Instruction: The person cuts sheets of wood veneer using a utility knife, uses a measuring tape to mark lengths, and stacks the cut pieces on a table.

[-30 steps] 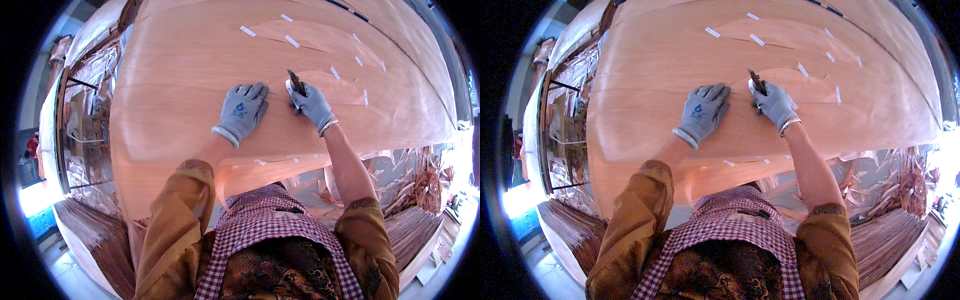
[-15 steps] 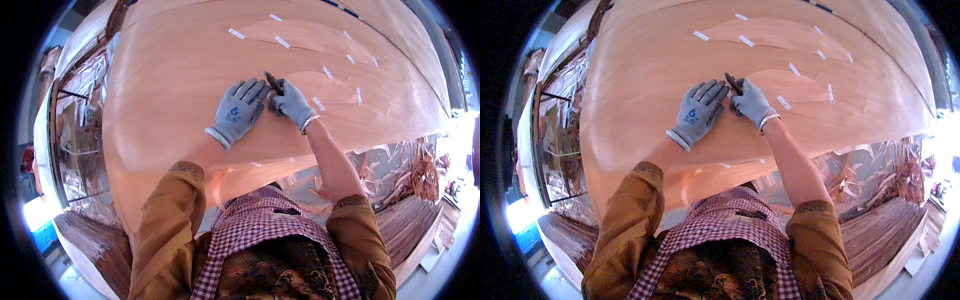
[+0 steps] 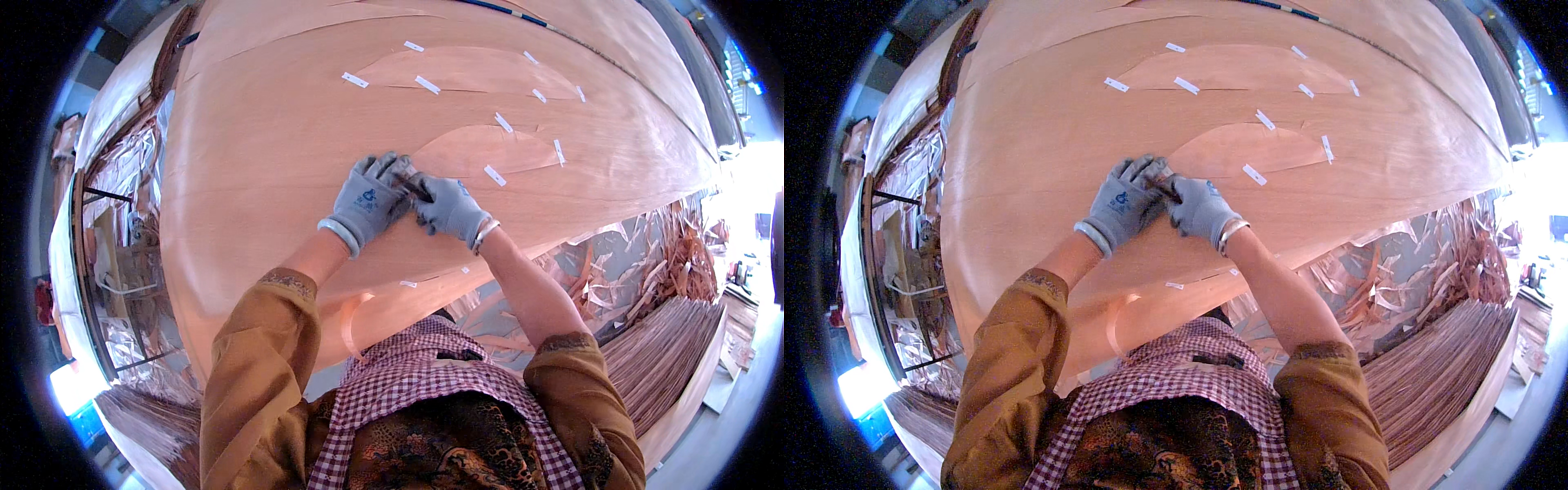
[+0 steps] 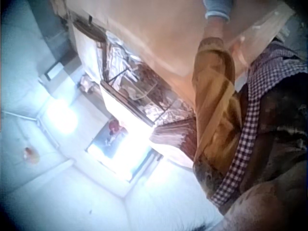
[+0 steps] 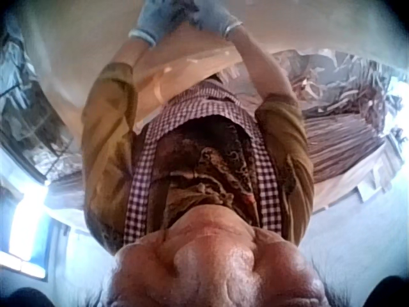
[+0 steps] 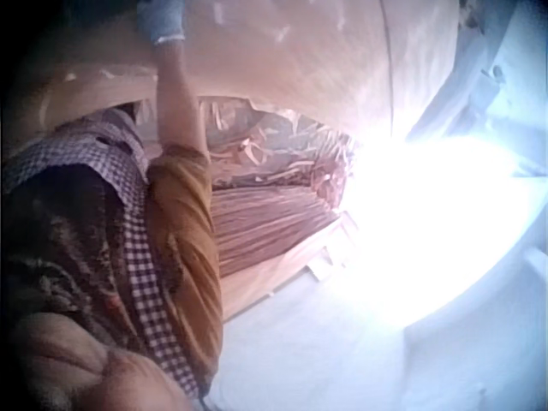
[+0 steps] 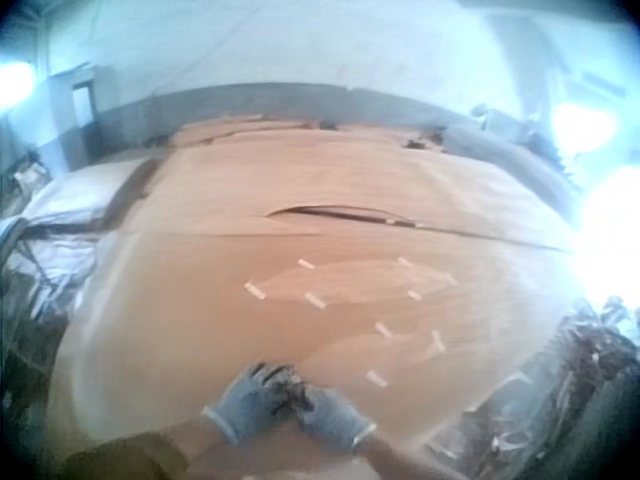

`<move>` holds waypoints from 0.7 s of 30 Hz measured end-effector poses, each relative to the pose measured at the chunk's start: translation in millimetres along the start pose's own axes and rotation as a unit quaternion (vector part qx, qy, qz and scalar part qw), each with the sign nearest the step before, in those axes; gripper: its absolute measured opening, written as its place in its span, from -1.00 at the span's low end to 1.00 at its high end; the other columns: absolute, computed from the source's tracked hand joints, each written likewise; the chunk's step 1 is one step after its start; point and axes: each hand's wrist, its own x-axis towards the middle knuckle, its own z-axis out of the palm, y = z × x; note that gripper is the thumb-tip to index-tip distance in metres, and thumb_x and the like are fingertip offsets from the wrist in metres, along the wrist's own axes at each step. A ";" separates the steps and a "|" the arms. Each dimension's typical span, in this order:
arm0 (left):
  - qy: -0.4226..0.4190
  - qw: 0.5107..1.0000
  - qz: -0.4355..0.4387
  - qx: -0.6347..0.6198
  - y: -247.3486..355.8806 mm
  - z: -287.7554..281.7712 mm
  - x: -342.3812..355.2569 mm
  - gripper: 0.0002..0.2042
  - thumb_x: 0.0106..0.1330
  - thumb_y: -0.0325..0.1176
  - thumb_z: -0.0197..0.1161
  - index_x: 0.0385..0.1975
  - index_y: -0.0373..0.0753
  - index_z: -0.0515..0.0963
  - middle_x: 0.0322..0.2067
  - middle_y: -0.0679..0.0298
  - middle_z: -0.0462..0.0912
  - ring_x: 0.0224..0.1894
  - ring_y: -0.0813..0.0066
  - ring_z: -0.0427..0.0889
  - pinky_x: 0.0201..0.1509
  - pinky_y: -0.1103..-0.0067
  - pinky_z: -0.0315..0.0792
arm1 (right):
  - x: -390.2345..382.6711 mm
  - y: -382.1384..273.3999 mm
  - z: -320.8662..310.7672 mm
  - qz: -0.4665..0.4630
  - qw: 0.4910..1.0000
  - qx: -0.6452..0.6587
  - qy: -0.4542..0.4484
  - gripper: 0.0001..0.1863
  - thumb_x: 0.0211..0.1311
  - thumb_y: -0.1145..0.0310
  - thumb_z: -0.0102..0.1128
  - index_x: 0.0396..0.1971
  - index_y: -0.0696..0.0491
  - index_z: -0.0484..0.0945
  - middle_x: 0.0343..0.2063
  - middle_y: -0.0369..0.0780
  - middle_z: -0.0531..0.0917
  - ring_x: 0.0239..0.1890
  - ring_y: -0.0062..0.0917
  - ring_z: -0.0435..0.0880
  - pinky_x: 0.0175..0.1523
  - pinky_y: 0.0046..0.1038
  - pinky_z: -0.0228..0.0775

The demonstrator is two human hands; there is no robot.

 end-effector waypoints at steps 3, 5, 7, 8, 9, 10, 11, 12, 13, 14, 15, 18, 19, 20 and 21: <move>-0.019 1.000 0.013 0.014 2.6 -4.4 -4.8 -0.57 0.29 -0.07 0.01 0.19 0.26 0.34 0.25 0.17 0.24 0.28 0.16 0.22 0.33 0.19 0.06 | 6.3 16.6 -26.3 0.034 0.981 0.191 -0.031 -0.86 0.18 0.37 0.09 -0.39 0.14 0.50 -0.54 -0.17 0.64 -0.61 -0.53 0.61 -0.50 -0.47 0.45; -0.023 0.999 0.022 0.013 9.1 -7.5 1.4 -0.58 0.31 -0.07 -0.03 0.19 0.26 0.34 0.26 0.15 0.22 0.29 0.12 0.19 0.34 0.17 0.03 | 39.4 53.3 -61.3 0.037 0.970 0.240 0.026 -0.88 0.18 0.40 0.12 -0.37 0.13 0.48 -0.56 -0.24 0.63 -0.62 -0.60 0.58 -0.53 -0.53 0.44; -0.030 0.999 0.022 0.010 11.1 -7.8 4.6 -0.59 0.33 -0.06 -0.06 0.19 0.25 0.34 0.27 0.14 0.20 0.31 0.09 0.17 0.35 0.15 0.01 | 72.2 67.1 -84.9 0.051 0.971 0.227 0.046 -0.86 0.16 0.38 0.16 -0.39 0.14 0.48 -0.57 -0.22 0.63 -0.62 -0.59 0.59 -0.53 -0.51 0.45; -0.035 0.999 0.018 0.008 10.4 -7.6 4.0 -0.59 0.33 -0.06 -0.08 0.19 0.24 0.34 0.28 0.13 0.19 0.31 0.08 0.16 0.36 0.14 0.00 | 84.0 64.6 -87.5 0.094 0.977 0.187 0.034 -0.86 0.16 0.38 0.17 -0.39 0.14 0.48 -0.57 -0.21 0.63 -0.62 -0.58 0.60 -0.53 -0.52 0.45; -0.040 0.999 0.016 0.006 9.9 -7.2 3.4 -0.59 0.34 -0.05 -0.09 0.19 0.24 0.34 0.29 0.12 0.18 0.31 0.07 0.16 0.36 0.14 -0.01 | 91.9 58.4 -90.7 0.138 0.979 0.146 0.023 -0.85 0.15 0.37 0.18 -0.38 0.14 0.49 -0.57 -0.21 0.63 -0.62 -0.58 0.61 -0.52 -0.52 0.45; -0.037 0.999 0.016 0.002 10.1 -6.9 4.4 -0.60 0.34 -0.06 -0.09 0.19 0.25 0.34 0.28 0.12 0.18 0.31 0.06 0.16 0.36 0.13 -0.01 | 98.1 52.8 -94.9 0.181 0.978 0.105 0.015 -0.84 0.15 0.37 0.19 -0.37 0.14 0.49 -0.57 -0.20 0.64 -0.61 -0.58 0.61 -0.51 -0.53 0.45; -0.035 0.999 0.013 -0.002 9.3 -7.4 2.0 -0.60 0.34 -0.06 -0.08 0.19 0.26 0.35 0.28 0.12 0.18 0.30 0.05 0.17 0.36 0.12 -0.01 | 103.0 44.0 -96.1 0.184 0.982 0.044 -0.025 -0.82 0.14 0.36 0.20 -0.37 0.17 0.50 -0.56 -0.18 0.64 -0.60 -0.55 0.63 -0.52 -0.53 0.44; -0.033 0.999 0.012 -0.006 9.1 -8.0 0.7 -0.60 0.34 -0.07 -0.08 0.19 0.26 0.35 0.28 0.11 0.18 0.30 0.04 0.18 0.35 0.11 0.00 | 101.5 38.0 -96.7 0.175 0.984 -0.009 -0.026 -0.81 0.14 0.35 0.21 -0.38 0.18 0.49 -0.56 -0.18 0.64 -0.60 -0.54 0.63 -0.53 -0.53 0.44; -0.044 0.999 0.008 -0.010 9.4 -9.1 -1.1 -0.60 0.34 -0.07 -0.08 0.19 0.20 0.35 0.28 0.10 0.19 0.30 0.05 0.18 0.36 0.12 -0.01 | 96.9 33.8 -97.9 0.166 0.984 -0.062 -0.026 -0.80 0.13 0.35 0.22 -0.39 0.19 0.49 -0.57 -0.17 0.64 -0.61 -0.53 0.63 -0.53 -0.52 0.44; -0.050 0.999 0.003 -0.014 9.7 -13.6 -1.1 -0.59 0.35 -0.08 -0.08 0.20 0.15 0.35 0.27 0.09 0.20 0.30 0.06 0.19 0.36 0.13 -0.01 | 92.3 29.0 -101.1 0.154 0.981 -0.118 -0.023 -0.79 0.12 0.35 0.23 -0.39 0.20 0.49 -0.57 -0.17 0.64 -0.62 -0.52 0.63 -0.54 -0.52 0.44; -0.054 0.998 0.003 -0.019 12.2 -16.4 3.7 -0.58 0.35 -0.09 -0.07 0.20 0.09 0.35 0.27 0.09 0.20 0.29 0.06 0.19 0.37 0.14 -0.01 | 86.1 39.8 -105.6 0.122 0.983 -0.135 0.013 -0.78 0.12 0.34 0.23 -0.39 0.20 0.49 -0.57 -0.17 0.64 -0.63 -0.52 0.62 -0.55 -0.53 0.43; 0.037 0.995 -0.013 -0.096 23.7 -12.8 28.6 -0.52 0.35 -0.11 -0.06 0.22 -0.15 0.31 0.25 0.07 0.23 0.30 0.12 0.20 0.38 0.18 -0.03 | 54.1 66.2 -117.4 0.073 0.995 -0.045 0.060 -0.76 0.14 0.30 0.22 -0.38 0.19 0.48 -0.57 -0.17 0.63 -0.66 -0.54 0.60 -0.58 -0.57 0.39; 0.047 0.995 -0.022 -0.082 27.6 -8.8 39.7 -0.50 0.34 -0.09 -0.06 0.22 -0.20 0.28 0.25 0.07 0.23 0.30 0.14 0.19 0.39 0.20 -0.04 | 38.7 67.2 -121.0 0.088 0.992 0.081 0.037 -0.75 0.15 0.28 0.22 -0.36 0.17 0.48 -0.57 -0.17 0.64 -0.67 -0.56 0.59 -0.58 -0.59 0.37; 0.061 0.995 -0.028 -0.071 34.1 -4.2 57.4 -0.47 0.34 -0.08 -0.06 0.23 -0.24 0.26 0.26 0.07 0.23 0.31 0.16 0.19 0.39 0.21 -0.05 | 19.5 69.5 -125.3 0.105 0.974 0.201 0.015 -0.74 0.16 0.26 0.22 -0.35 0.16 0.48 -0.56 -0.17 0.64 -0.68 -0.57 0.58 -0.58 -0.61 0.36; 0.076 0.995 -0.034 -0.061 39.4 0.1 74.6 -0.45 0.34 -0.06 -0.06 0.23 -0.29 0.24 0.26 0.07 0.23 0.31 0.18 0.18 0.40 0.23 -0.06 | -0.7 78.7 -128.8 0.101 0.961 0.258 0.008 -0.73 0.18 0.24 0.21 -0.30 0.15 0.48 -0.55 -0.17 0.64 -0.68 -0.59 0.56 -0.60 -0.63 0.33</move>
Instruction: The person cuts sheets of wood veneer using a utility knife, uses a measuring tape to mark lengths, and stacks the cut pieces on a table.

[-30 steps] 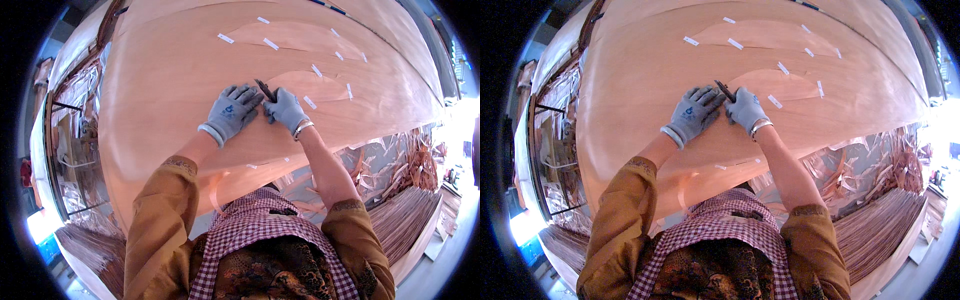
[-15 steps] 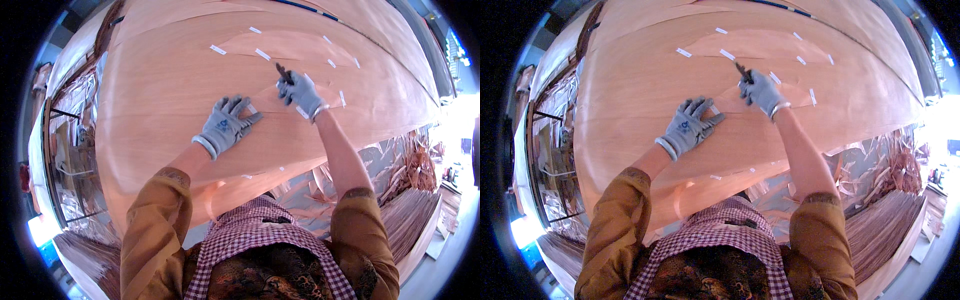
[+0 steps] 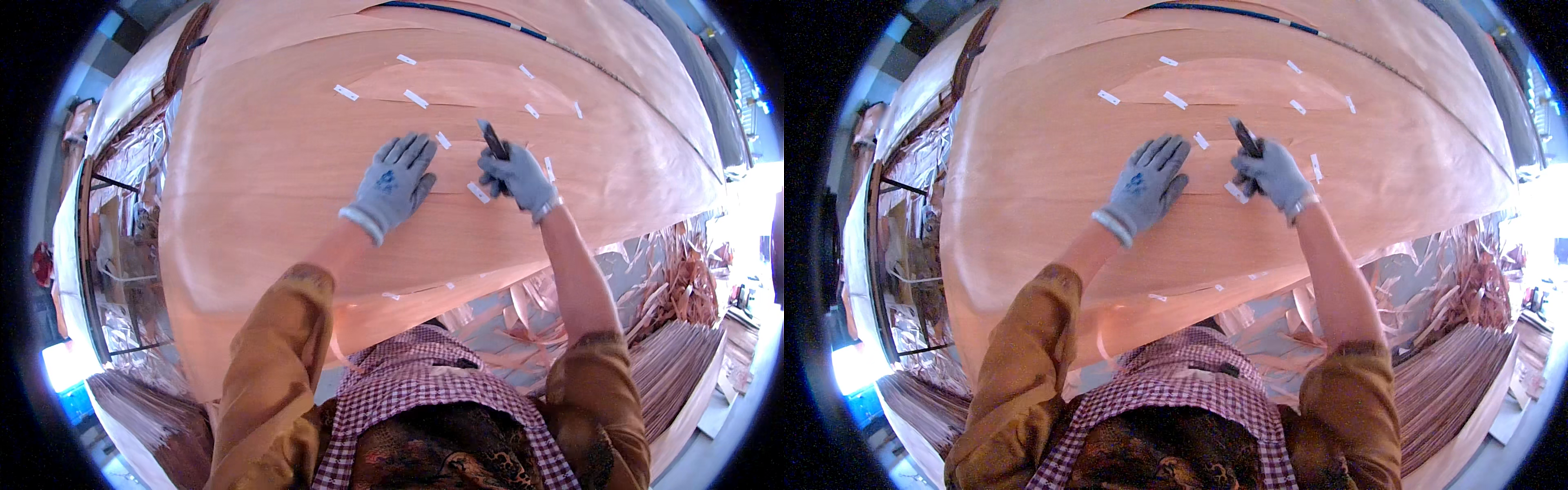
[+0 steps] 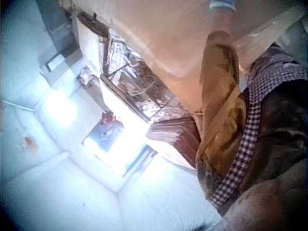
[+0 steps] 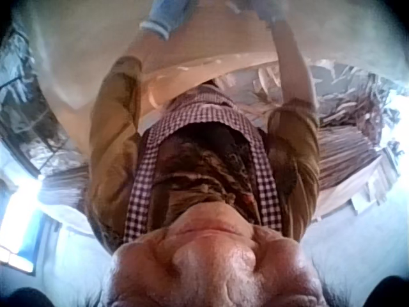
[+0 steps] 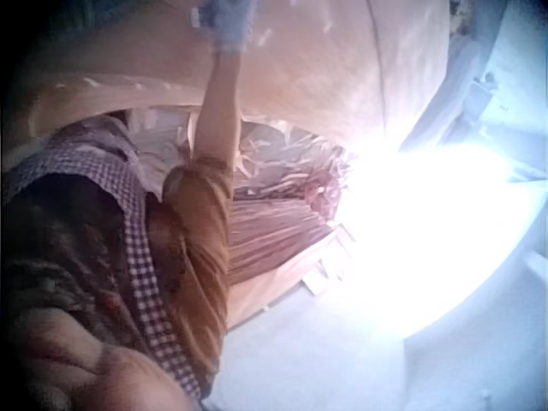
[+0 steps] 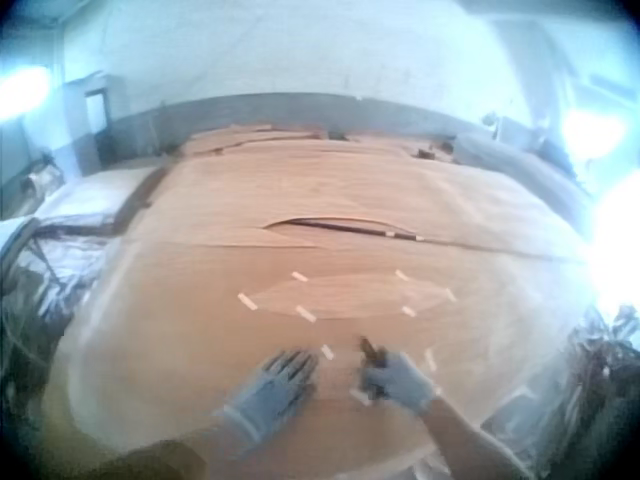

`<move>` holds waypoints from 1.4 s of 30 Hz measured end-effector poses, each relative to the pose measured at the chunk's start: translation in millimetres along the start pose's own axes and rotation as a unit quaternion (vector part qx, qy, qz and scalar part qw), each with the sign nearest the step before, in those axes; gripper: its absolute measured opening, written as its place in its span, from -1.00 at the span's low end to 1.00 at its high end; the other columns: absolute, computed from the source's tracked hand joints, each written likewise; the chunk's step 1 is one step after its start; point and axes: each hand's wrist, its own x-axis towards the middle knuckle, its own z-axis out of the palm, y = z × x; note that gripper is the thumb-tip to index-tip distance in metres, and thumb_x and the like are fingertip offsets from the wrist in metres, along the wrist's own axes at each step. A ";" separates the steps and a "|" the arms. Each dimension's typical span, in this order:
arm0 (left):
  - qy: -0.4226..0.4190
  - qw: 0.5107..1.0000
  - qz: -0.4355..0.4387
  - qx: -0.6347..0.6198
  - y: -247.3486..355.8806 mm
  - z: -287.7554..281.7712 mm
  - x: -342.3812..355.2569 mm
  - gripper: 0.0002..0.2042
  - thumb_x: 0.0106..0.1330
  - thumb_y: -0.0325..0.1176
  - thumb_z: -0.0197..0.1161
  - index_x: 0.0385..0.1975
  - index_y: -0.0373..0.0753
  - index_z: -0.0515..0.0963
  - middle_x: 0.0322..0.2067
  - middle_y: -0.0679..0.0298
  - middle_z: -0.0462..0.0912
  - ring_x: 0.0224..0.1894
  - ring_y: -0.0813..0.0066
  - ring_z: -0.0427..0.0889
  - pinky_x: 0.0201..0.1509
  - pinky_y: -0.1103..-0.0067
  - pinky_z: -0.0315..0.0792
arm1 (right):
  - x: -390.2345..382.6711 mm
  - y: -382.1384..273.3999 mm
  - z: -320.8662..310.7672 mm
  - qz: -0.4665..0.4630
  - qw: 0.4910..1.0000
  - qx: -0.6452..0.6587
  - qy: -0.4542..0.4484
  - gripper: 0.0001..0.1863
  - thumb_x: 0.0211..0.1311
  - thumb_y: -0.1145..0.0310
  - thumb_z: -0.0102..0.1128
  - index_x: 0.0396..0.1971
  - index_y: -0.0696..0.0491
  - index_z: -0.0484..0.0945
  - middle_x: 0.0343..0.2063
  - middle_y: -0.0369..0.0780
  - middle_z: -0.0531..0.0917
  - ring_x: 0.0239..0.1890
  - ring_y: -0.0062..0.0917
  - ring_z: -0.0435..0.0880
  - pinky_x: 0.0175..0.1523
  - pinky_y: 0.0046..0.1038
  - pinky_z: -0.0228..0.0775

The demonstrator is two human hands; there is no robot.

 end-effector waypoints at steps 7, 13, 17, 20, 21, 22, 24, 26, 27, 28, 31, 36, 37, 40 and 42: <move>-0.056 0.995 -0.040 0.076 8.6 37.8 19.8 -0.41 0.32 0.01 -0.11 0.30 -0.15 0.16 0.34 0.18 0.10 0.36 0.22 0.10 0.40 0.24 -0.10 | -96.5 39.4 37.0 0.069 0.967 0.210 -0.123 -0.60 0.28 0.19 0.13 0.00 0.14 0.47 -0.29 -0.25 0.66 -0.42 -0.62 0.63 -0.51 -0.70 0.28; -0.098 0.991 0.063 0.063 -1.6 -39.7 -9.2 -0.53 0.25 -0.20 0.01 0.18 -0.16 0.35 0.29 0.15 0.22 0.33 0.23 0.17 0.37 0.29 -0.01 | -117.8 -18.2 98.0 -0.034 0.980 0.176 -0.092 -0.55 0.35 0.10 -0.01 0.11 0.07 0.39 -0.21 -0.27 0.63 -0.34 -0.67 0.62 -0.55 -0.75 0.21; -0.095 0.991 0.051 -0.076 -38.5 -151.0 -137.3 -0.72 0.07 -0.52 0.05 -0.20 -0.25 0.56 -0.10 0.10 0.56 0.01 0.16 0.50 0.09 0.40 0.36 | -125.2 -9.9 151.7 -0.031 0.988 0.133 -0.068 -0.58 0.35 0.14 0.01 0.07 0.09 0.42 -0.27 -0.26 0.62 -0.42 -0.64 0.61 -0.56 -0.72 0.27; -0.004 0.995 -0.024 -0.095 -71.2 -226.3 -265.6 -0.76 -0.04 -0.63 0.03 -0.35 -0.31 0.54 -0.28 0.11 0.59 -0.19 0.10 0.57 -0.11 0.39 0.45 | -127.5 -12.6 239.1 -0.072 0.978 0.149 -0.125 -0.66 0.32 0.20 0.08 -0.04 0.10 0.48 -0.35 -0.26 0.62 -0.47 -0.61 0.61 -0.51 -0.64 0.36; 0.013 0.993 -0.059 -0.106 -76.1 -260.8 -310.3 -0.76 -0.04 -0.63 0.02 -0.36 -0.31 0.53 -0.29 0.12 0.59 -0.21 0.11 0.57 -0.13 0.37 0.46 | -119.9 -12.0 270.0 -0.061 0.981 0.123 -0.140 -0.70 0.31 0.22 0.09 -0.09 0.11 0.49 -0.37 -0.27 0.62 -0.49 -0.61 0.60 -0.50 -0.62 0.38; 0.033 0.988 -0.121 -0.092 -79.8 -294.4 -357.0 -0.75 -0.04 -0.64 0.03 -0.34 -0.32 0.53 -0.29 0.11 0.59 -0.22 0.11 0.57 -0.14 0.37 0.46 | -104.8 -9.1 298.7 -0.050 0.982 0.100 -0.152 -0.73 0.30 0.25 0.10 -0.14 0.11 0.50 -0.40 -0.27 0.61 -0.50 -0.61 0.59 -0.49 -0.59 0.39; 0.103 0.969 -0.213 -0.063 -94.0 -336.5 -463.4 -0.75 0.01 -0.62 0.04 -0.29 -0.32 0.53 -0.28 0.09 0.58 -0.26 0.10 0.57 -0.16 0.36 0.45 | -85.6 -15.4 359.9 -0.033 0.986 0.041 -0.158 -0.76 0.27 0.25 0.14 -0.24 0.12 0.51 -0.44 -0.27 0.61 -0.52 -0.62 0.57 -0.48 -0.57 0.41; 0.172 0.937 -0.303 -0.030 -104.4 -348.0 -572.9 -0.77 0.10 -0.58 0.06 -0.23 -0.32 0.53 -0.28 0.06 0.58 -0.31 0.08 0.57 -0.19 0.36 0.44 | -78.4 -34.6 402.7 -0.023 0.990 -0.044 -0.128 -0.75 0.22 0.21 0.19 -0.34 0.12 0.53 -0.47 -0.26 0.60 -0.54 -0.64 0.54 -0.48 -0.56 0.40; 0.191 0.909 -0.370 0.003 -101.4 -348.9 -632.4 -0.78 0.15 -0.55 0.06 -0.20 -0.32 0.53 -0.30 0.03 0.58 -0.32 0.06 0.57 -0.20 0.36 0.43 | -78.2 -50.5 427.0 -0.028 0.987 -0.103 -0.120 -0.72 0.19 0.17 0.23 -0.38 0.11 0.52 -0.48 -0.25 0.60 -0.55 -0.65 0.53 -0.48 -0.56 0.40; 0.225 0.894 -0.386 -0.017 -106.1 -332.5 -701.6 -0.82 0.22 -0.50 0.06 -0.22 -0.32 0.52 -0.37 0.00 0.57 -0.33 0.01 0.56 -0.23 0.32 0.43 | -84.3 -64.4 451.0 -0.031 0.981 -0.158 -0.109 -0.70 0.15 0.14 0.26 -0.41 0.11 0.52 -0.50 -0.24 0.60 -0.56 -0.66 0.52 -0.49 -0.55 0.39; -0.143 0.830 -0.539 0.023 -99.3 -268.7 -915.3 -0.72 0.28 -0.34 0.12 -0.07 -0.32 0.53 -0.18 0.10 0.65 -0.08 0.28 0.61 0.00 0.46 0.45 | -83.8 -54.5 506.7 -0.111 0.958 -0.261 -0.046 -0.57 -0.06 0.02 0.39 -0.48 0.09 0.51 -0.50 -0.20 0.62 -0.48 -0.50 0.58 -0.37 -0.42 0.42; -0.137 0.770 -0.592 -0.195 -89.6 -273.8 -904.2 -0.70 0.22 -0.22 0.12 -0.13 -0.24 0.53 -0.22 0.05 0.63 -0.14 0.08 0.59 -0.09 0.31 0.45 | -98.6 -43.3 528.5 -0.166 0.886 -0.426 0.075 -0.46 -0.22 -0.02 0.45 -0.47 0.11 0.43 -0.55 -0.16 0.56 -0.46 -0.37 0.52 -0.32 -0.36 0.34; -0.114 0.798 -0.562 -0.184 -106.2 -270.2 -912.0 -0.72 0.21 -0.23 0.11 -0.16 -0.22 0.52 -0.24 0.00 0.61 -0.17 -0.01 0.58 -0.13 0.25 0.45 | -98.7 -40.3 529.4 -0.165 0.893 -0.411 0.074 -0.46 -0.22 -0.03 0.45 -0.47 0.10 0.43 -0.55 -0.16 0.55 -0.47 -0.37 0.52 -0.34 -0.35 0.34; -0.172 0.802 -0.558 -0.127 -181.1 -302.9 -873.4 -0.71 0.23 -0.24 0.07 -0.10 -0.21 0.48 -0.22 0.01 0.60 -0.16 -0.01 0.57 -0.08 0.25 0.45 | -98.3 -44.8 532.6 -0.081 0.884 -0.455 0.067 -0.42 -0.21 0.01 0.47 -0.19 0.04 0.55 -0.39 -0.15 0.63 -0.29 -0.31 0.61 -0.18 -0.32 0.42; -0.100 0.852 -0.502 -0.107 -228.6 -323.9 -833.3 -0.72 0.24 -0.25 0.06 -0.10 -0.19 0.47 -0.22 -0.01 0.59 -0.15 -0.02 0.56 -0.07 0.26 0.44 | -98.5 -29.2 525.9 -0.124 0.873 -0.460 0.104 -0.41 -0.22 0.03 0.48 -0.16 0.02 0.55 -0.34 -0.14 0.62 -0.27 -0.30 0.61 -0.17 -0.31 0.43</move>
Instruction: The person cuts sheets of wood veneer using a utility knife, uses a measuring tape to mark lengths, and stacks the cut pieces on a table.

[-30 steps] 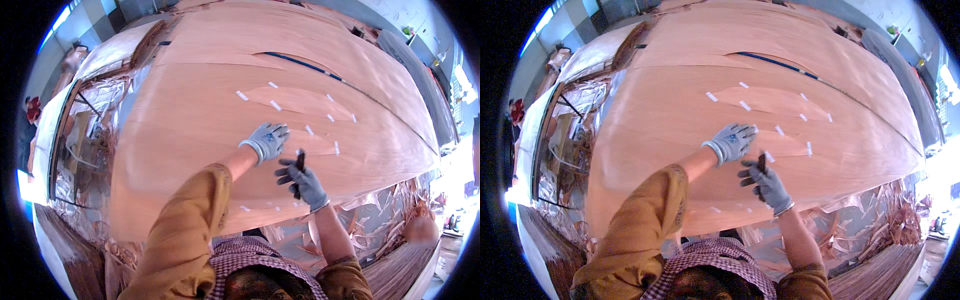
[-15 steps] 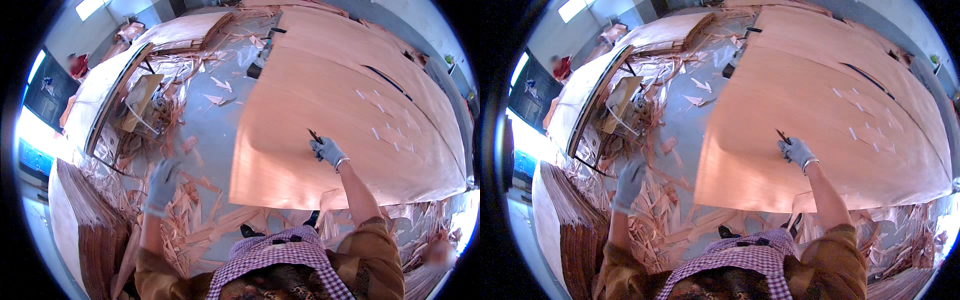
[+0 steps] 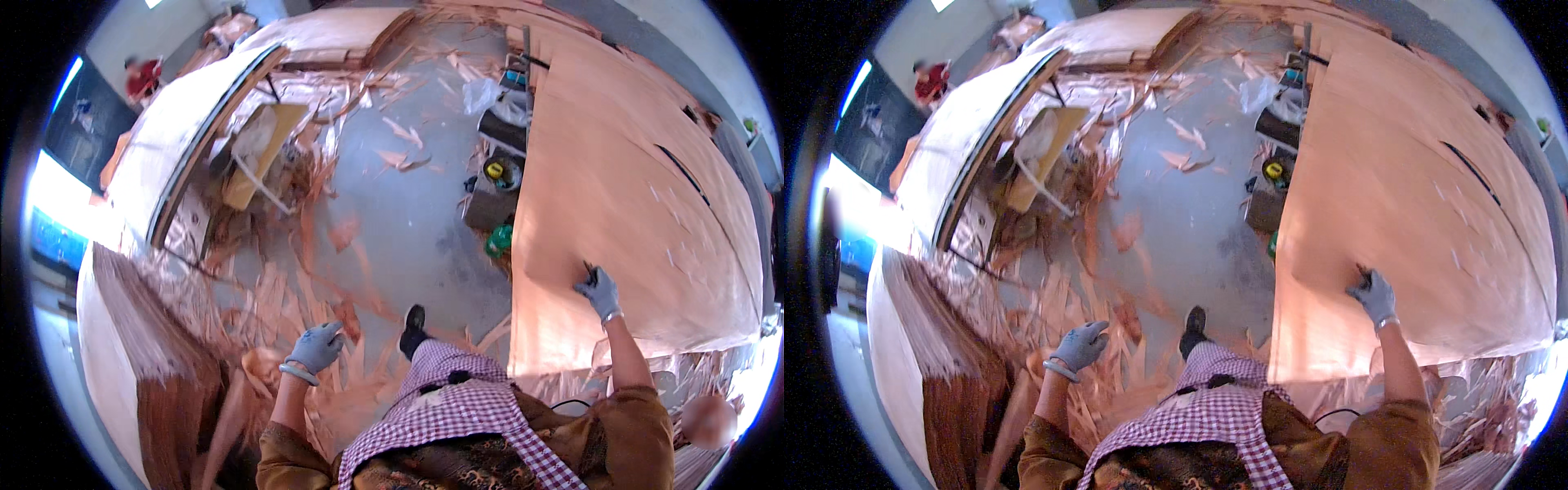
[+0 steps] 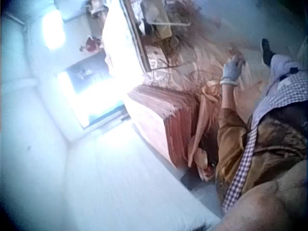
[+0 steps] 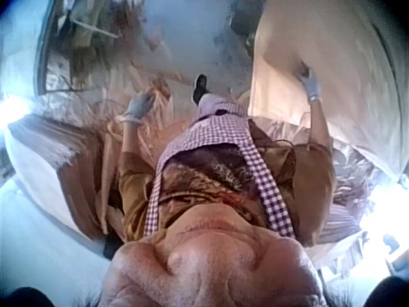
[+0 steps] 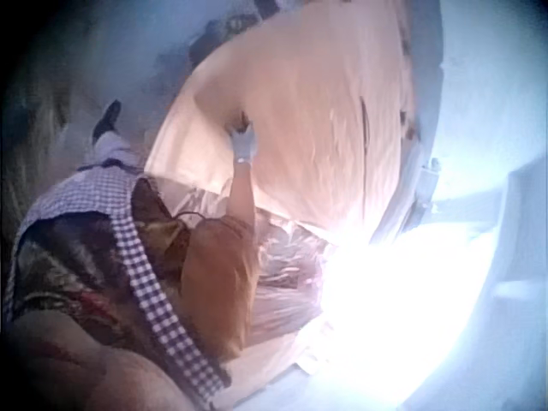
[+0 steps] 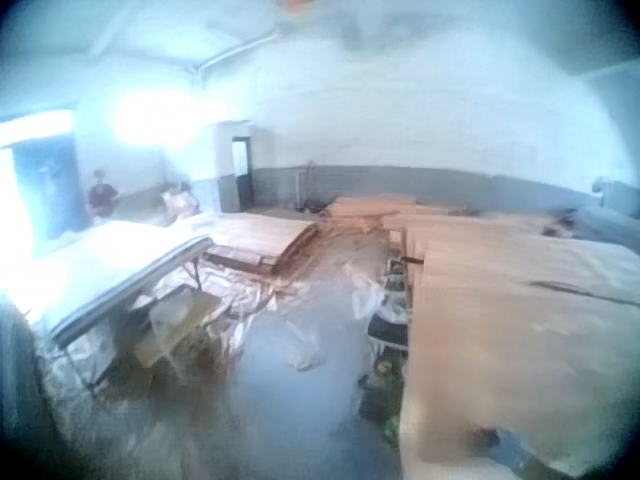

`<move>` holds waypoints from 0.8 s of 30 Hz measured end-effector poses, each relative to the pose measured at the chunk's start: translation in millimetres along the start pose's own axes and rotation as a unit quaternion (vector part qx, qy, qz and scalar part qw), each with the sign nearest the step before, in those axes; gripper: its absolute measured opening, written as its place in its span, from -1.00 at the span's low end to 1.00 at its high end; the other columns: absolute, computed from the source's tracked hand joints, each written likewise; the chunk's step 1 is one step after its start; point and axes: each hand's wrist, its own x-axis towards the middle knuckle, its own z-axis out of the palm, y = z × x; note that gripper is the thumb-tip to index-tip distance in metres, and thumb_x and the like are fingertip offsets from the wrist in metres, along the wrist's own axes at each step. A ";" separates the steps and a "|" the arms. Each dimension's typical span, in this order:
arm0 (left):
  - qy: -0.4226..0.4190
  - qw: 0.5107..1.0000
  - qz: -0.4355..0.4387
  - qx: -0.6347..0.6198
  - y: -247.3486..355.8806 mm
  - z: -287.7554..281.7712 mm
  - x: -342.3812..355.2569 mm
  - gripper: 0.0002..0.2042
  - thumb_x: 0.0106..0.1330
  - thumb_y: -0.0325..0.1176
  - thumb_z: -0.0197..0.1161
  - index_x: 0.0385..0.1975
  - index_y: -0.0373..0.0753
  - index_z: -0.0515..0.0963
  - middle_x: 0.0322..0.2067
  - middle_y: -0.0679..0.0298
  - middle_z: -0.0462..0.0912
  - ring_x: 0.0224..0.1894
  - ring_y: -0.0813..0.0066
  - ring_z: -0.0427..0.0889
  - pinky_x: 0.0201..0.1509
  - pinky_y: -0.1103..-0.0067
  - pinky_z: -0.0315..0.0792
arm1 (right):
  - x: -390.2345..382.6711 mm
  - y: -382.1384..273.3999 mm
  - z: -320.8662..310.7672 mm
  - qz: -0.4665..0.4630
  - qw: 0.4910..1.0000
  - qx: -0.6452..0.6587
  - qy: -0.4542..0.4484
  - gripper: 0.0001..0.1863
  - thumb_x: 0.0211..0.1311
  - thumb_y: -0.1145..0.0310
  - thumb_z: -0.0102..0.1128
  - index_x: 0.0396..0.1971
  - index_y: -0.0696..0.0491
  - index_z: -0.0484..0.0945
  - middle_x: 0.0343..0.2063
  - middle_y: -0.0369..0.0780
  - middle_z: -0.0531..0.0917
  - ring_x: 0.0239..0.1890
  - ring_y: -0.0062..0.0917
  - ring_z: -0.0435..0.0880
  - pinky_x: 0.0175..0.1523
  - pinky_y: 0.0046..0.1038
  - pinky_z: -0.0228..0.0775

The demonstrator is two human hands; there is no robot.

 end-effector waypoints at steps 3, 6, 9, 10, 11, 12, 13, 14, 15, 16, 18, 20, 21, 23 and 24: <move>0.076 0.989 0.122 0.023 6.0 -44.8 86.5 -0.71 0.24 -0.28 0.06 -0.07 -0.20 0.48 -0.20 -0.04 0.58 -0.13 -0.04 0.55 -0.07 0.26 0.44 | -8.1 11.1 12.2 0.009 0.994 0.092 0.059 -0.40 -0.21 0.08 0.48 -0.11 0.01 0.54 -0.28 -0.12 0.61 -0.23 -0.24 0.59 -0.13 -0.29 0.43; 0.044 0.989 0.144 0.010 -20.6 -67.6 138.7 -0.67 0.23 -0.29 0.07 -0.02 -0.23 0.48 -0.15 -0.03 0.57 -0.12 -0.02 0.55 -0.05 0.28 0.44 | -15.9 -32.6 21.7 0.060 0.991 0.056 0.108 -0.51 -0.17 0.25 0.45 -0.18 0.06 0.51 -0.29 -0.09 0.57 -0.21 -0.19 0.54 -0.12 -0.24 0.39; -0.031 0.989 0.143 0.037 -53.9 -69.5 190.1 -0.68 0.23 -0.29 0.08 -0.03 -0.22 0.50 -0.15 -0.03 0.58 -0.12 -0.01 0.56 -0.04 0.29 0.45 | -20.7 -29.4 26.1 0.131 0.979 0.063 0.145 -0.56 -0.15 0.28 0.44 -0.24 0.09 0.47 -0.28 -0.08 0.55 -0.20 -0.16 0.53 -0.12 -0.24 0.39; -0.023 0.991 0.133 0.010 -82.3 -59.8 206.5 -0.68 0.23 -0.29 0.09 -0.05 -0.22 0.51 -0.16 -0.03 0.58 -0.12 -0.02 0.55 -0.04 0.29 0.45 | -23.5 -28.7 23.2 0.144 0.976 0.065 0.151 -0.56 -0.15 0.29 0.43 -0.26 0.09 0.46 -0.27 -0.07 0.55 -0.20 -0.15 0.53 -0.11 -0.25 0.39; -0.017 0.993 0.119 -0.020 -119.1 -48.6 217.2 -0.69 0.23 -0.29 0.09 -0.06 -0.23 0.52 -0.16 -0.03 0.59 -0.12 -0.03 0.55 -0.04 0.29 0.44 | -23.8 -36.8 17.7 0.137 0.974 0.083 0.160 -0.58 -0.11 0.29 0.41 -0.23 0.09 0.47 -0.31 -0.07 0.55 -0.21 -0.14 0.53 -0.10 -0.25 0.39; -0.028 0.998 0.055 -0.018 -151.4 -29.1 219.4 -0.70 0.23 -0.28 0.09 -0.09 -0.23 0.53 -0.21 -0.03 0.60 -0.14 -0.05 0.55 -0.06 0.28 0.45 | -26.0 -27.8 17.3 0.176 0.971 0.085 0.140 -0.58 -0.08 0.30 0.39 -0.20 0.10 0.47 -0.34 -0.09 0.57 -0.28 -0.20 0.57 -0.16 -0.30 0.42; -0.040 0.999 -0.012 -0.016 -184.1 -9.9 220.8 -0.72 0.23 -0.28 0.09 -0.12 -0.24 0.54 -0.25 -0.03 0.61 -0.15 -0.07 0.56 -0.09 0.27 0.46 | -27.0 -17.0 18.6 0.215 0.965 0.090 0.119 -0.59 -0.05 0.30 0.36 -0.18 0.12 0.47 -0.37 -0.11 0.59 -0.35 -0.26 0.61 -0.23 -0.34 0.45; -0.074 0.995 -0.065 0.000 -218.8 4.4 216.2 -0.72 0.23 -0.28 0.09 -0.12 -0.24 0.55 -0.26 -0.03 0.62 -0.17 -0.05 0.56 -0.10 0.27 0.46 | -23.5 -21.4 15.3 0.226 0.949 0.164 0.146 -0.63 0.00 0.34 0.30 -0.18 0.12 0.47 -0.41 -0.16 0.59 -0.43 -0.35 0.60 -0.33 -0.41 0.42; -0.125 0.988 -0.092 0.021 -244.7 16.9 211.6 -0.72 0.24 -0.27 0.08 -0.13 -0.24 0.55 -0.27 -0.02 0.62 -0.18 -0.03 0.57 -0.11 0.28 0.46 | -17.5 -28.5 12.8 0.236 0.926 0.236 0.176 -0.67 0.05 0.37 0.25 -0.17 0.13 0.46 -0.45 -0.21 0.60 -0.51 -0.45 0.59 -0.44 -0.48 0.39; -0.176 0.979 -0.102 0.027 -264.8 28.0 208.3 -0.72 0.24 -0.26 0.08 -0.14 -0.24 0.56 -0.28 -0.02 0.62 -0.19 -0.02 0.58 -0.13 0.28 0.46 | -10.8 -39.6 9.6 0.245 0.896 0.306 0.209 -0.71 0.09 0.41 0.19 -0.17 0.14 0.46 -0.50 -0.25 0.60 -0.59 -0.54 0.58 -0.55 -0.55 0.36; -0.231 0.965 -0.117 0.031 -286.6 24.1 215.6 -0.72 0.24 -0.25 0.07 -0.15 -0.24 0.57 -0.29 -0.01 0.63 -0.21 0.01 0.59 -0.15 0.29 0.47 | 22.8 -98.6 -4.8 0.289 0.823 0.438 0.215 -0.72 0.10 0.44 0.12 -0.14 0.14 0.47 -0.45 -0.24 0.62 -0.61 -0.57 0.60 -0.64 -0.63 0.26; -0.256 0.961 -0.096 0.030 -295.4 11.8 252.1 -0.72 0.25 -0.23 0.06 -0.17 -0.23 0.58 -0.31 0.00 0.63 -0.23 0.05 0.60 -0.18 0.30 0.47 | 45.4 -149.9 -17.8 0.288 0.756 0.550 0.210 -0.71 0.10 0.57 -0.02 -0.13 0.13 0.48 -0.43 -0.23 0.63 -0.59 -0.58 0.62 -0.71 -0.69 0.13; -0.260 0.962 -0.081 0.025 -300.8 4.2 273.9 -0.72 0.25 -0.23 0.06 -0.17 -0.23 0.58 -0.32 0.00 0.64 -0.24 0.06 0.61 -0.19 0.30 0.48 | 60.1 -173.5 -18.3 0.290 0.754 0.555 0.198 -0.70 0.09 0.60 -0.05 -0.14 0.15 0.48 -0.43 -0.22 0.63 -0.61 -0.56 0.62 -0.72 -0.68 0.14; -0.270 0.962 -0.041 0.025 -311.7 -12.9 326.7 -0.71 0.25 -0.21 0.05 -0.19 -0.23 0.59 -0.34 0.01 0.64 -0.26 0.10 0.62 -0.22 0.31 0.48 | 91.5 -206.3 -3.0 0.246 0.738 0.609 0.155 -0.71 0.08 0.63 -0.05 -0.15 0.17 0.48 -0.39 -0.20 0.63 -0.52 -0.54 0.64 -0.63 -0.65 0.29; -0.277 0.960 -0.024 0.028 -318.5 -22.0 353.5 -0.71 0.25 -0.20 0.05 -0.20 -0.23 0.60 -0.35 0.02 0.65 -0.27 0.11 0.63 -0.23 0.31 0.49 | 114.3 -231.7 12.3 0.189 0.709 0.656 0.176 -0.70 0.05 0.65 -0.03 -0.17 0.22 0.49 -0.35 -0.16 0.63 -0.38 -0.49 0.65 -0.44 -0.56 0.46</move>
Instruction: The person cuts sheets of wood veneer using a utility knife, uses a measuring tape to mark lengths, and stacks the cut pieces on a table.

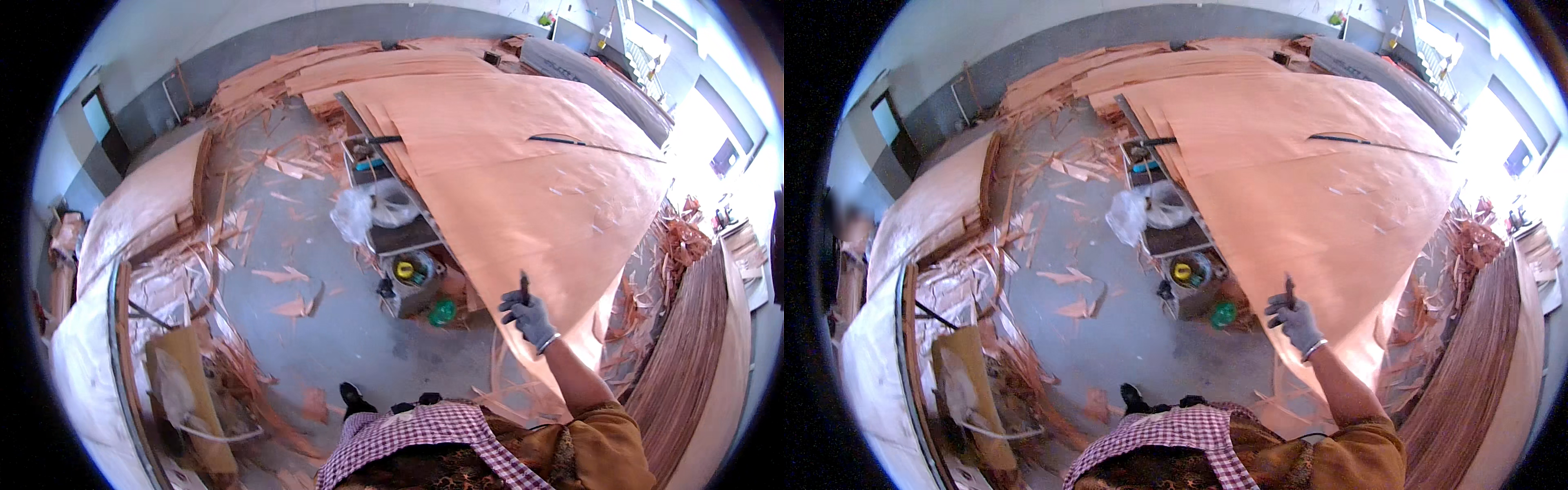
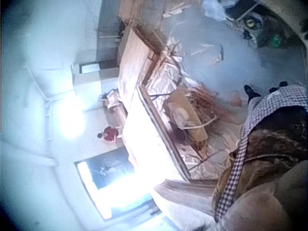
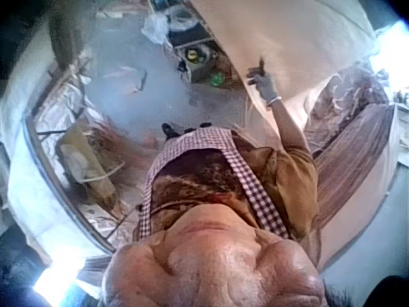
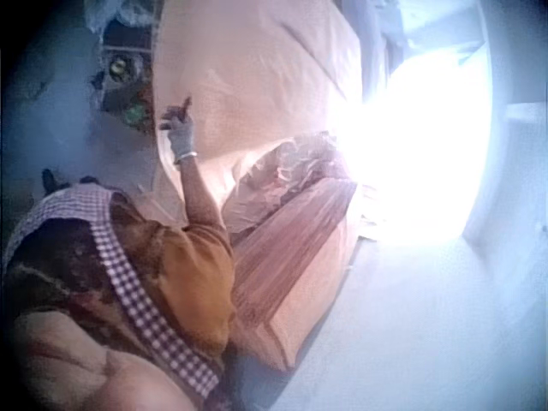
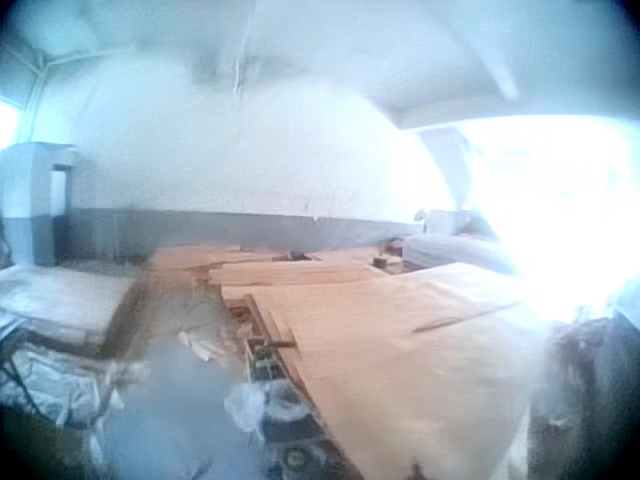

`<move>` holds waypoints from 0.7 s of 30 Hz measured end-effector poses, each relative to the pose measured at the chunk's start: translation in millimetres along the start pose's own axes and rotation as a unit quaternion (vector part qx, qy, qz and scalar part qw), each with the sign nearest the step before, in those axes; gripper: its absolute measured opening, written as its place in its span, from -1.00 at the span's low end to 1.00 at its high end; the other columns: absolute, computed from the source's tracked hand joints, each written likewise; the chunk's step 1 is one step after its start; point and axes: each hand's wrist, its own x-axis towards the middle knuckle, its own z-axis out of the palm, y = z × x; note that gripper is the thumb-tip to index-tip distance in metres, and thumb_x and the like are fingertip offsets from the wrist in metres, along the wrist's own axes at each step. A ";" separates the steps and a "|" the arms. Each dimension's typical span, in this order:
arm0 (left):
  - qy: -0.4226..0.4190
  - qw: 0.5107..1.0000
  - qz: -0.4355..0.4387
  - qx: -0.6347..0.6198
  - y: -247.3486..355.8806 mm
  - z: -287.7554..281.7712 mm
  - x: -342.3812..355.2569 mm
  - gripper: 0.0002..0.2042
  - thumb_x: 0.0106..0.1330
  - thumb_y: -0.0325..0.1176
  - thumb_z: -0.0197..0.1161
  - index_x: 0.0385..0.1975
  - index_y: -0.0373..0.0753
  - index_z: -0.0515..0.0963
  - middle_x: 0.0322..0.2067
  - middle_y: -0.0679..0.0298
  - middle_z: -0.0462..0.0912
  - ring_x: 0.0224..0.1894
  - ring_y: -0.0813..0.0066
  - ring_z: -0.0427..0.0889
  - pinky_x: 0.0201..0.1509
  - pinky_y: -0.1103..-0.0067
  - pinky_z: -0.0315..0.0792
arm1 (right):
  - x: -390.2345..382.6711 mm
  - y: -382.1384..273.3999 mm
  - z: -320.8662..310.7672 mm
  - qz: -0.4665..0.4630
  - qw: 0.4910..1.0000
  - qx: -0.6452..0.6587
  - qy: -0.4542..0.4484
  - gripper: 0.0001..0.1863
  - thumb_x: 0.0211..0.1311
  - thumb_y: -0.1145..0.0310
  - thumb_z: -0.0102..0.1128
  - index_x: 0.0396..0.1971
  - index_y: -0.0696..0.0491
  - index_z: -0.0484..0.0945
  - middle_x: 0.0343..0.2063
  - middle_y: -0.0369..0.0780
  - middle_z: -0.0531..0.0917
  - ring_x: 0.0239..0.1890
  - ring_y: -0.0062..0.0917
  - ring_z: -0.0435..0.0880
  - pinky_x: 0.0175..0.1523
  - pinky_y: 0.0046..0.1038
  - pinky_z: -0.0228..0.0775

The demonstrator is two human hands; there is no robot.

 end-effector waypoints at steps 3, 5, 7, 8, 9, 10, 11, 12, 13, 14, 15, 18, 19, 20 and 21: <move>0.016 0.997 0.070 0.036 -21.8 -83.9 50.5 -0.70 0.26 -0.18 0.04 -0.22 -0.23 0.61 -0.37 0.03 0.66 -0.31 0.16 0.65 -0.27 0.32 0.49 | 31.1 28.5 91.9 0.033 0.988 0.048 -0.143 -0.71 0.07 0.64 0.05 -0.15 0.28 0.47 -0.28 -0.15 0.62 -0.29 -0.45 0.62 -0.14 -0.45 0.49; 0.044 0.984 0.148 0.092 -29.0 -145.3 90.6 -0.69 0.27 -0.17 0.03 -0.23 -0.23 0.62 -0.39 0.04 0.66 -0.33 0.19 0.66 -0.29 0.33 0.50 | 51.5 37.9 147.1 0.021 0.977 -0.050 -0.204 -0.72 0.11 0.59 0.06 -0.12 0.23 0.49 -0.24 -0.23 0.62 -0.24 -0.54 0.60 -0.10 -0.49 0.46; 0.038 0.994 0.097 -0.036 63.7 -223.1 93.7 -0.73 0.27 -0.33 0.02 -0.16 -0.27 0.60 -0.41 0.12 0.66 -0.44 0.28 0.67 -0.42 0.42 0.48 | 69.0 46.3 160.6 0.026 0.963 -0.138 -0.229 -0.72 0.14 0.57 0.08 -0.11 0.19 0.49 -0.24 -0.28 0.61 -0.24 -0.59 0.58 -0.10 -0.51 0.45; 0.058 0.990 0.128 -0.009 44.3 -257.1 99.3 -0.72 0.27 -0.39 0.01 -0.10 -0.28 0.57 -0.41 0.13 0.66 -0.47 0.33 0.66 -0.44 0.46 0.49 | 77.9 34.8 199.8 0.064 0.952 -0.172 -0.245 -0.72 0.16 0.54 0.11 -0.10 0.14 0.51 -0.25 -0.34 0.61 -0.25 -0.65 0.55 -0.10 -0.55 0.42; 0.045 0.991 0.115 -0.049 51.6 -284.4 105.8 -0.71 0.26 -0.43 0.00 -0.06 -0.29 0.54 -0.40 0.12 0.66 -0.46 0.36 0.67 -0.45 0.48 0.49 | 84.8 23.1 222.0 0.077 0.957 -0.142 -0.240 -0.72 0.16 0.54 0.11 -0.09 0.14 0.52 -0.25 -0.34 0.61 -0.24 -0.65 0.55 -0.09 -0.57 0.41; 0.029 0.990 0.105 -0.087 62.5 -310.8 115.6 -0.69 0.26 -0.47 -0.01 -0.02 -0.29 0.52 -0.38 0.12 0.66 -0.46 0.39 0.67 -0.45 0.49 0.50 | 93.6 11.2 237.5 0.090 0.962 -0.115 -0.231 -0.72 0.16 0.53 0.12 -0.09 0.14 0.52 -0.25 -0.34 0.61 -0.24 -0.65 0.54 -0.09 -0.58 0.40; -0.013 0.981 0.044 -0.190 107.6 -335.8 119.7 -0.67 0.26 -0.48 -0.01 0.01 -0.27 0.50 -0.35 0.10 0.65 -0.43 0.41 0.68 -0.44 0.49 0.51 | 102.3 6.7 242.8 0.105 0.967 -0.093 -0.213 -0.72 0.17 0.53 0.12 -0.09 0.15 0.52 -0.26 -0.34 0.61 -0.23 -0.66 0.54 -0.08 -0.59 0.39; -0.024 0.980 0.027 -0.196 138.0 -354.7 131.2 -0.67 0.26 -0.49 -0.02 0.02 -0.25 0.50 -0.33 0.10 0.65 -0.40 0.41 0.67 -0.40 0.49 0.51 | 121.8 15.4 238.2 0.097 0.971 -0.113 -0.190 -0.71 0.16 0.53 0.13 -0.09 0.17 0.53 -0.25 -0.33 0.61 -0.21 -0.64 0.54 -0.05 -0.60 0.38; -0.030 0.979 0.004 -0.203 158.5 -372.5 141.6 -0.66 0.25 -0.51 -0.03 0.02 -0.23 0.50 -0.30 0.11 0.65 -0.36 0.41 0.67 -0.37 0.49 0.52 | 136.3 16.5 246.3 0.084 0.976 -0.087 -0.182 -0.73 0.16 0.52 0.14 -0.10 0.17 0.54 -0.26 -0.32 0.62 -0.23 -0.65 0.55 -0.07 -0.60 0.38; -0.037 0.977 -0.020 -0.211 170.6 -387.5 154.5 -0.65 0.25 -0.52 -0.04 0.02 -0.20 0.50 -0.27 0.11 0.65 -0.33 0.42 0.67 -0.33 0.49 0.53 | 152.1 17.4 254.6 0.073 0.980 -0.063 -0.175 -0.74 0.16 0.51 0.15 -0.12 0.17 0.55 -0.27 -0.31 0.62 -0.24 -0.65 0.55 -0.09 -0.61 0.38; -0.022 0.986 0.061 -0.152 176.2 -397.8 177.5 -0.64 0.23 -0.54 -0.04 0.02 -0.20 0.51 -0.25 0.12 0.65 -0.30 0.41 0.66 -0.28 0.49 0.52 | 168.9 17.6 261.5 0.060 0.984 -0.038 -0.166 -0.75 0.16 0.50 0.16 -0.14 0.17 0.56 -0.28 -0.30 0.63 -0.26 -0.66 0.55 -0.11 -0.61 0.38; 0.036 0.968 0.249 0.005 193.3 -427.8 245.6 -0.66 0.19 -0.54 0.01 -0.02 -0.23 0.53 -0.21 0.14 0.65 -0.23 0.40 0.64 -0.17 0.48 0.51 | 231.8 24.2 280.9 0.050 0.984 -0.015 -0.170 -0.74 0.15 0.51 0.13 -0.13 0.18 0.55 -0.22 -0.25 0.64 -0.20 -0.58 0.57 -0.01 -0.54 0.39; 0.053 0.956 0.284 0.040 217.6 -435.4 259.3 -0.69 0.19 -0.51 0.06 -0.04 -0.26 0.53 -0.21 0.15 0.66 -0.22 0.40 0.64 -0.16 0.49 0.51 | 253.8 21.6 284.2 0.046 0.985 -0.029 -0.162 -0.73 0.15 0.51 0.12 -0.12 0.18 0.55 -0.22 -0.26 0.64 -0.22 -0.58 0.57 -0.02 -0.53 0.39; 0.066 0.943 0.318 0.078 237.3 -441.8 267.1 -0.71 0.19 -0.48 0.10 -0.07 -0.30 0.54 -0.21 0.15 0.67 -0.22 0.40 0.64 -0.14 0.50 0.51 | 274.0 23.5 284.5 0.060 0.986 0.030 -0.151 -0.73 0.15 0.49 0.14 -0.13 0.19 0.55 -0.24 -0.27 0.64 -0.21 -0.58 0.57 -0.04 -0.55 0.40; 0.033 0.958 0.278 0.055 251.5 -448.4 275.1 -0.70 0.19 -0.48 0.10 -0.06 -0.28 0.54 -0.19 0.15 0.66 -0.19 0.39 0.64 -0.11 0.49 0.50 | 291.3 18.7 289.5 0.061 0.986 0.049 -0.145 -0.73 0.14 0.48 0.15 -0.14 0.19 0.55 -0.25 -0.27 0.64 -0.23 -0.59 0.57 -0.06 -0.56 0.39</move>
